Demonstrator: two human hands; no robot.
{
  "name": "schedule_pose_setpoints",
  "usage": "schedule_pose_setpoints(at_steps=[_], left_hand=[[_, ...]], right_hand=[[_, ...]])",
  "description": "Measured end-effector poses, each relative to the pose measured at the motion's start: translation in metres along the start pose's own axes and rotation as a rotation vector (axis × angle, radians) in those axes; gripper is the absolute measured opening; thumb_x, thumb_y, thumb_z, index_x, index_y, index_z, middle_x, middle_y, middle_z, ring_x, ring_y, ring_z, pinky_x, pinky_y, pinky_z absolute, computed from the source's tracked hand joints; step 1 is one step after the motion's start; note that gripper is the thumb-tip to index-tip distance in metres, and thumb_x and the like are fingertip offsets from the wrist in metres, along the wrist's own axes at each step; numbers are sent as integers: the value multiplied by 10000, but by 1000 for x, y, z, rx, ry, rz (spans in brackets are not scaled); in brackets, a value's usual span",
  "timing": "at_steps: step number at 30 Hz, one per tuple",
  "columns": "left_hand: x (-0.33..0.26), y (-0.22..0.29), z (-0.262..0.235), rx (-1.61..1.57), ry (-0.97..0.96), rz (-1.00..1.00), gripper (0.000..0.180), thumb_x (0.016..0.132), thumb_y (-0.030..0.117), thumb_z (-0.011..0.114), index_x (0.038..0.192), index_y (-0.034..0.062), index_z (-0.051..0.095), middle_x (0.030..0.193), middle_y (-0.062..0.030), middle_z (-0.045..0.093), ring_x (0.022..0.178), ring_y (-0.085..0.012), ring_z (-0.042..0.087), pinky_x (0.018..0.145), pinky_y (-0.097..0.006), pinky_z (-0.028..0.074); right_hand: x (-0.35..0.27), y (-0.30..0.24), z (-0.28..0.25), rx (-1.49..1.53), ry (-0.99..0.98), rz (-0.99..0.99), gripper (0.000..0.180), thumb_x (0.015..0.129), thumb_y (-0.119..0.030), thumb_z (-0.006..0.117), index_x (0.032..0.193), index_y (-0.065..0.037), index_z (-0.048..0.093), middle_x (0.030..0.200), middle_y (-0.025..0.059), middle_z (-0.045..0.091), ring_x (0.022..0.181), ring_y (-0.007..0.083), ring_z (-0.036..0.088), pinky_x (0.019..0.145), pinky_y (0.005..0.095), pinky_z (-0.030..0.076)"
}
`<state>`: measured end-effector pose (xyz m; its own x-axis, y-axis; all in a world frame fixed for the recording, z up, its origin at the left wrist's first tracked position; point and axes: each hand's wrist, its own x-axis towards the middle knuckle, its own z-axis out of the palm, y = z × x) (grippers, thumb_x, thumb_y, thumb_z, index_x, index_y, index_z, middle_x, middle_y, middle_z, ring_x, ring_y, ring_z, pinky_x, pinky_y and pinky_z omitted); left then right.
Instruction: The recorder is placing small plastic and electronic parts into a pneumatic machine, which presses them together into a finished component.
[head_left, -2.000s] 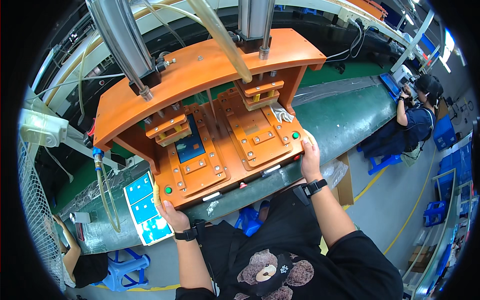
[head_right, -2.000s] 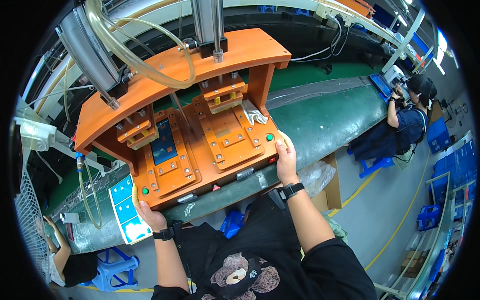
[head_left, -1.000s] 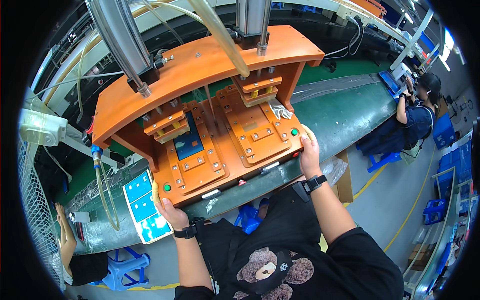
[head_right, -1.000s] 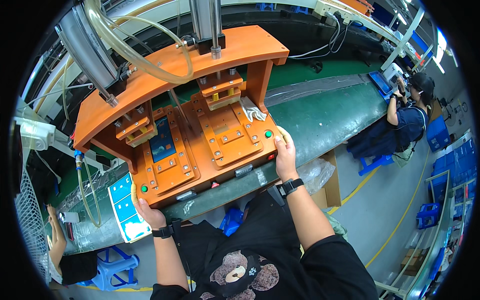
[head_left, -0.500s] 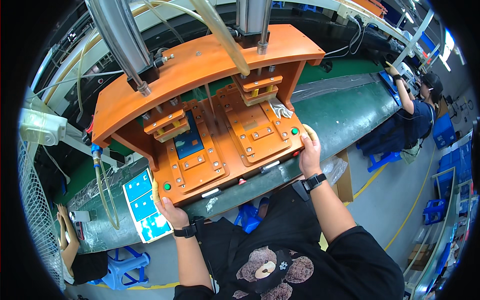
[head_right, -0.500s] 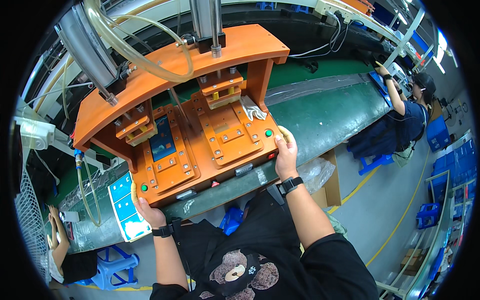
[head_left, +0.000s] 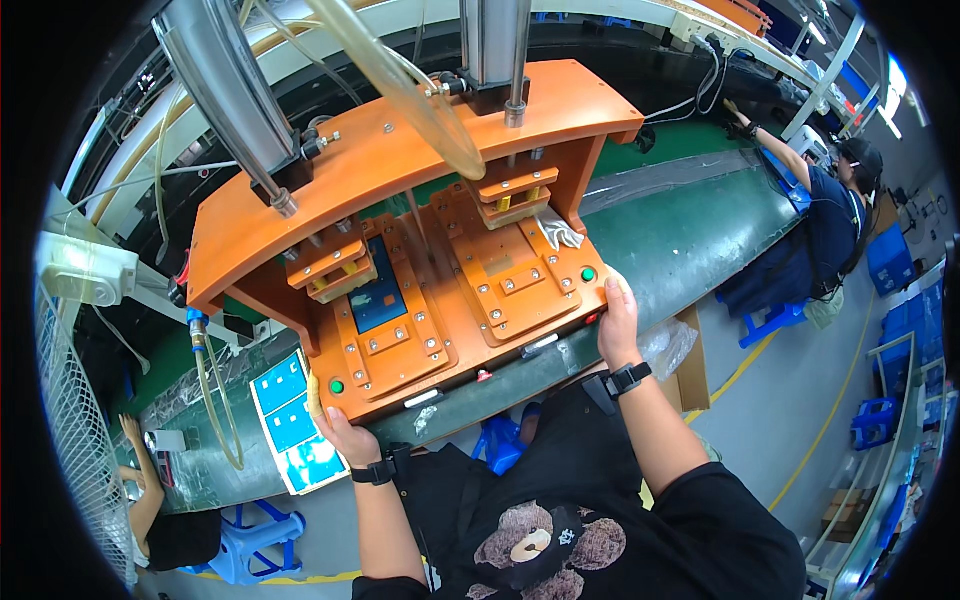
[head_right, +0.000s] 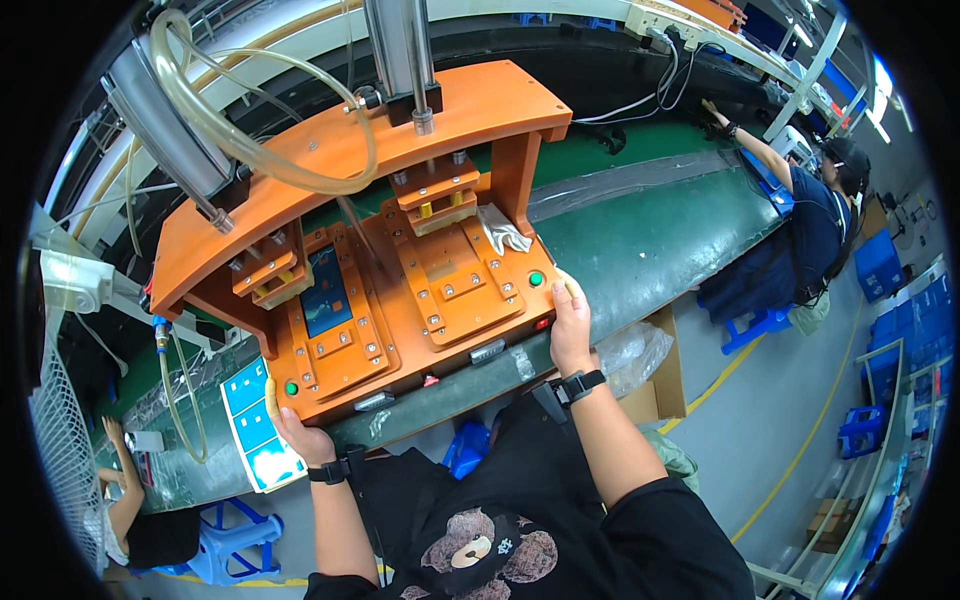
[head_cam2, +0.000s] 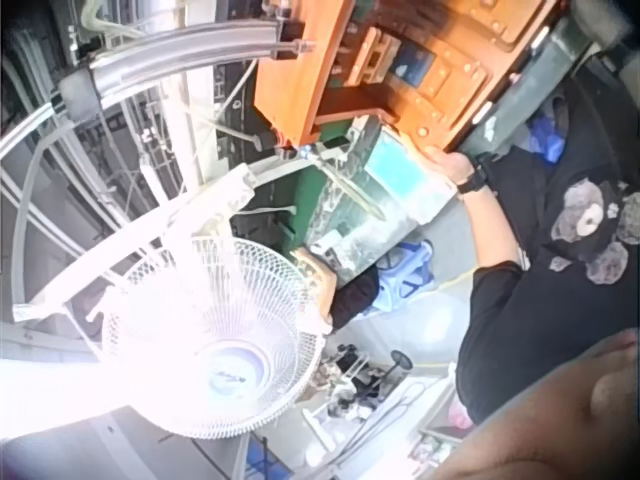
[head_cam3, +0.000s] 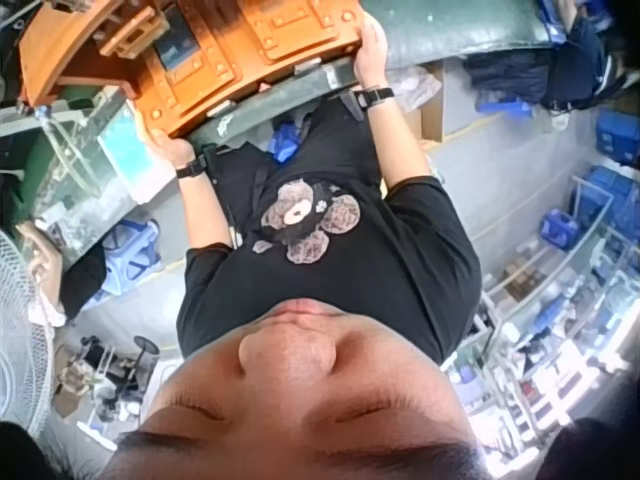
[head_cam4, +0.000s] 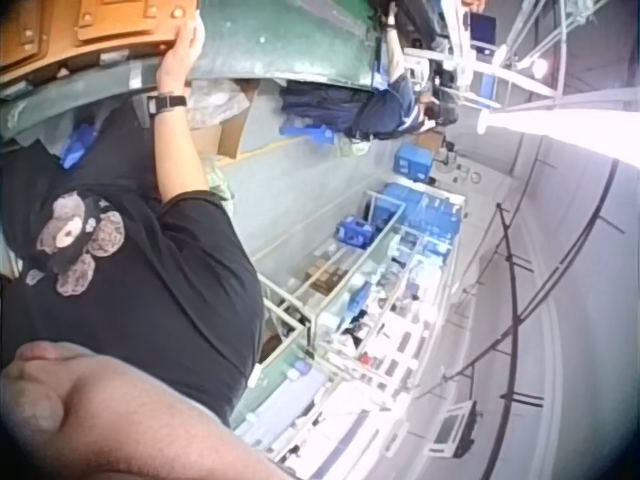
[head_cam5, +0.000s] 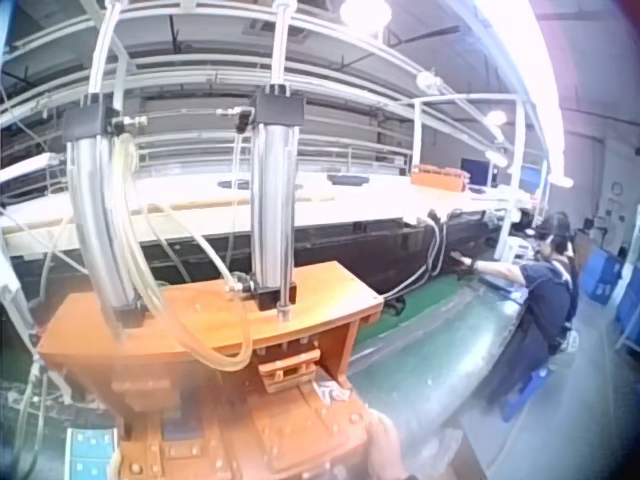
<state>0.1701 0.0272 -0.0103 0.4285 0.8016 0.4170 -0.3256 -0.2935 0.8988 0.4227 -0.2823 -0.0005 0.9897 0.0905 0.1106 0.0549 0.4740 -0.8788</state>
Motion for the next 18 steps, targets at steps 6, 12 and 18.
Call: schedule_pose_setpoints(at_steps=[6,12,18], left_hand=[[-1,4,3,-15,13,-6,484,1010,230,306,1403,-41,381,1366,-178,479,1234,-254,509,1061,-371,404],[1,2,2,-80,14,-1,477,1013,233,304,1402,-31,387,1364,-179,479,1237,-265,508,1060,-388,410],[1,-1,3,-71,36,-9,481,1010,241,309,1397,-33,391,1359,-184,481,1232,-269,512,1053,-389,417]], right_hand=[[-1,-4,5,55,5,23,335,972,-136,553,1259,34,527,1202,96,609,1084,138,578,962,272,449],[2,-4,4,96,1,41,348,946,-82,558,1274,22,502,1184,101,608,1075,144,582,955,277,455],[3,-1,1,109,31,40,336,937,-61,559,1259,18,506,1177,104,604,1077,143,575,948,278,457]])
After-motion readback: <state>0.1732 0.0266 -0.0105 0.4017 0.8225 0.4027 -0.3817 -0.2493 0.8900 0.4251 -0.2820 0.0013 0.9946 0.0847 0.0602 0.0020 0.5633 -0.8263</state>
